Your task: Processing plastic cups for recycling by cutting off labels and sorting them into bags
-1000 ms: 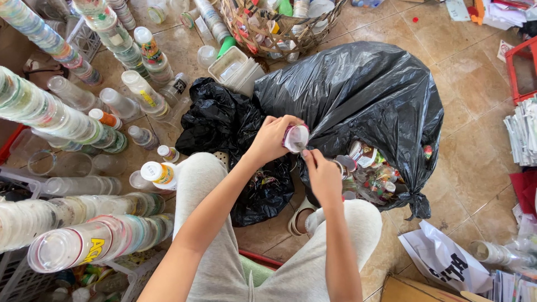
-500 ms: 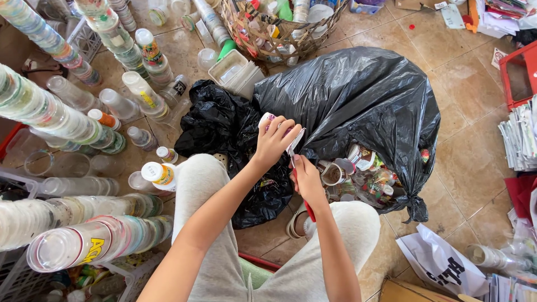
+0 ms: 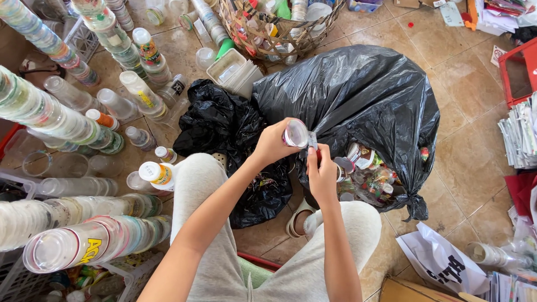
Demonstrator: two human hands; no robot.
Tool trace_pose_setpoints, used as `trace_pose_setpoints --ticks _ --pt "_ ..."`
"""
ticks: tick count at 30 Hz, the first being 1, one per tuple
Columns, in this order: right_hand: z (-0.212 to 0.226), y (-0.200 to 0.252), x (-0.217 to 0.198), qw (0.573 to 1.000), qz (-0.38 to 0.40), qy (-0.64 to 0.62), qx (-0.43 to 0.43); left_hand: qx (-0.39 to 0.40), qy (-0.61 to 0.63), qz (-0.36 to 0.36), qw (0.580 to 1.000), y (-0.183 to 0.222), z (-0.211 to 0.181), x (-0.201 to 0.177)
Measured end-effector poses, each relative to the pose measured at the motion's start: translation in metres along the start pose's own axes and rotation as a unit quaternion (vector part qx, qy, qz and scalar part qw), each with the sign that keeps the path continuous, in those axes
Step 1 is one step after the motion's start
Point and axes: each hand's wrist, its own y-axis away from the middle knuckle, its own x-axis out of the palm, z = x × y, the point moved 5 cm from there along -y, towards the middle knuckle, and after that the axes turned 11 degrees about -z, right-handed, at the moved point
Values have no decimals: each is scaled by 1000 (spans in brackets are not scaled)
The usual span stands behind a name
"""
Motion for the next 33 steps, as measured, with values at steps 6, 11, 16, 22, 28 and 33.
trace_pose_setpoints --ticks 6,11,16,22,28,33 --pt "16 1 -11 962 -59 225 -140 98 -106 87 986 -1 -31 -7" --pt "23 5 -2 957 -71 239 -150 171 -168 42 970 4 -24 -7" --pt "-7 -7 -3 960 -56 272 -34 194 -144 10 970 4 -34 -11" --pt "18 -2 -2 978 -73 188 -48 194 -125 -18 973 -1 -42 -21" --pt "-7 -8 -5 980 -66 189 -11 178 -88 -24 980 -3 -44 -24" --pt "-12 -11 -7 994 -83 -36 65 163 -45 59 984 1 -41 -20"
